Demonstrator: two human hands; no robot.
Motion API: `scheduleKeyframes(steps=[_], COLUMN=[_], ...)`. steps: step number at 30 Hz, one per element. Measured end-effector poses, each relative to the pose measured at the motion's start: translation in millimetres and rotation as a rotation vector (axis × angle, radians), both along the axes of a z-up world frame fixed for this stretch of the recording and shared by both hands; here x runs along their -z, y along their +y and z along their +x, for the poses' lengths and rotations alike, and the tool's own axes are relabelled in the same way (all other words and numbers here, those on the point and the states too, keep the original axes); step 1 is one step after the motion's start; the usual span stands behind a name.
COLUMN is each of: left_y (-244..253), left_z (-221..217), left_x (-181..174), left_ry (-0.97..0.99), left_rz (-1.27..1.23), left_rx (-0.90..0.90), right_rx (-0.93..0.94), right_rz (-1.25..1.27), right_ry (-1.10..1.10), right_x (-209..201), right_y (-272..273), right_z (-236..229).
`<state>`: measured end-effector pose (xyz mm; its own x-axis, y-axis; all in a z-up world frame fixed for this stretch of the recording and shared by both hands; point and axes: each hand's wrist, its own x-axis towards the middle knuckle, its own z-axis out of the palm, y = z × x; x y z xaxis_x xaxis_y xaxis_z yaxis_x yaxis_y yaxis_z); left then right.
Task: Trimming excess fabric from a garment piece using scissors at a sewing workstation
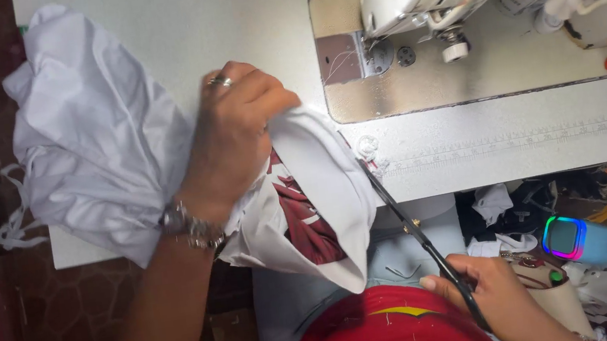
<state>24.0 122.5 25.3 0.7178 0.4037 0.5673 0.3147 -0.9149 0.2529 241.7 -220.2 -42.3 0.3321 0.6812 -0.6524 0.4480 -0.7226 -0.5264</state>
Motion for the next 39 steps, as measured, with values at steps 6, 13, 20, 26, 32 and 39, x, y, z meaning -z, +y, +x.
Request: scheduleKeyframes(steps=[6,13,20,26,32,39], left_y=[-11.5,-54.9,-52.0,-49.7,-53.2,-49.6], left_z=[10.8,-6.7,0.7,4.0,8.3,9.3], left_x=[-0.3,17.7,26.4,28.8,28.0,30.5], left_ry=[0.073,-0.018,0.169,0.202,0.035,0.001], left_rz=[-0.426,0.180,-0.132,0.155,0.162,0.163], left_rx=[0.288,0.321,0.524,0.470,0.469,0.479], right_rx=[0.025,-0.054,-0.048,0.000,-0.006,0.095], right_rz=[0.092,-0.022,0.160,0.145,0.297,0.139], right_ry=[-0.172,-0.184,-0.240,-0.154,0.004,0.236], right_x=[10.4,3.1,25.6,40.0,51.7,27.5], right_y=[-14.2,-5.8,-21.8,-30.8,-35.5,-21.4], right_z=[-8.2,-8.9,-4.9,-0.2,10.4,21.1])
